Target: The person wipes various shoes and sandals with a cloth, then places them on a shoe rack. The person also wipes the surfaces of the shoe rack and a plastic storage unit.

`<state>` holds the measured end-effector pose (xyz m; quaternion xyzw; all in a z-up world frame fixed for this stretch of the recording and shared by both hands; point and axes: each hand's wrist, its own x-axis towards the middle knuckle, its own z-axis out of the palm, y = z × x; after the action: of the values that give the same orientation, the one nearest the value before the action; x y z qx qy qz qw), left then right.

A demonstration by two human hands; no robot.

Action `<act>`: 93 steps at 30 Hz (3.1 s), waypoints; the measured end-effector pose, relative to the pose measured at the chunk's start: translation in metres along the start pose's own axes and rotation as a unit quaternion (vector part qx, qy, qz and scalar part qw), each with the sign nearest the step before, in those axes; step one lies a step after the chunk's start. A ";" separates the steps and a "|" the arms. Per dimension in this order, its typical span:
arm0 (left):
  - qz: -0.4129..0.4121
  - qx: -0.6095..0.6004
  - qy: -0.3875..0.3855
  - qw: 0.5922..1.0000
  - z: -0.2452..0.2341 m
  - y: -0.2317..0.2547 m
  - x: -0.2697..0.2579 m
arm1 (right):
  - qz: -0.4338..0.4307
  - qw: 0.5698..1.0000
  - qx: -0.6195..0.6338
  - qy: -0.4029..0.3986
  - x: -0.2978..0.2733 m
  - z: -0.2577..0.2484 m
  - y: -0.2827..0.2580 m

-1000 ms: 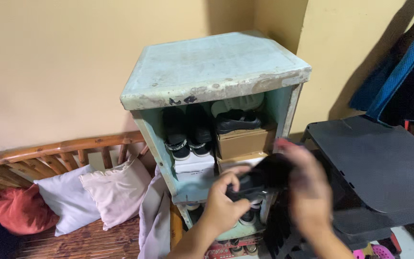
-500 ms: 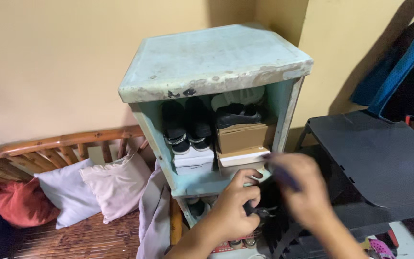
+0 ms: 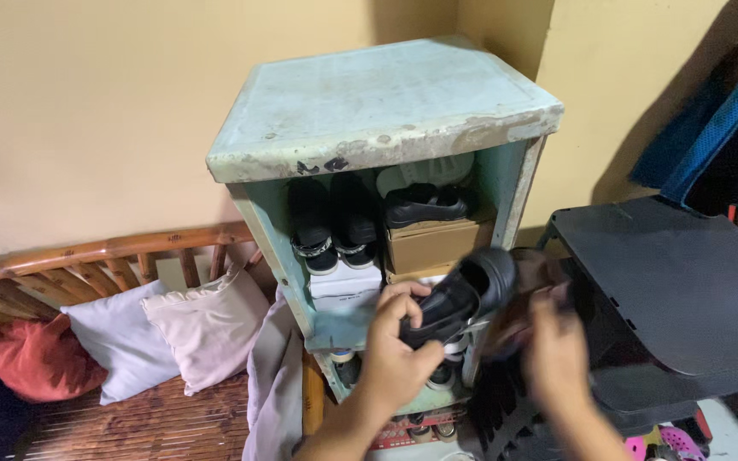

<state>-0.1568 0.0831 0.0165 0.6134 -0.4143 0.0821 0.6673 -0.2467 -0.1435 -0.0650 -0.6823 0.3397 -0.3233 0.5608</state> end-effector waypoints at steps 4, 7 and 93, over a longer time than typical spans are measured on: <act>-0.004 0.029 0.098 0.995 0.015 -0.013 0.001 | 0.061 0.985 0.100 -0.125 -0.060 0.057 -0.017; -0.035 0.039 0.119 0.992 0.016 -0.016 0.006 | 0.224 0.902 0.323 -0.182 -0.083 0.069 -0.042; -0.092 0.366 -0.011 0.926 -0.026 -0.319 0.300 | 0.187 0.915 0.330 -0.140 0.014 0.153 -0.111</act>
<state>0.2453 -0.0883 -0.0244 0.8514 -0.3044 0.1599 0.3961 -0.1024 -0.0561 0.0205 -0.4208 0.2537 -0.2075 0.8459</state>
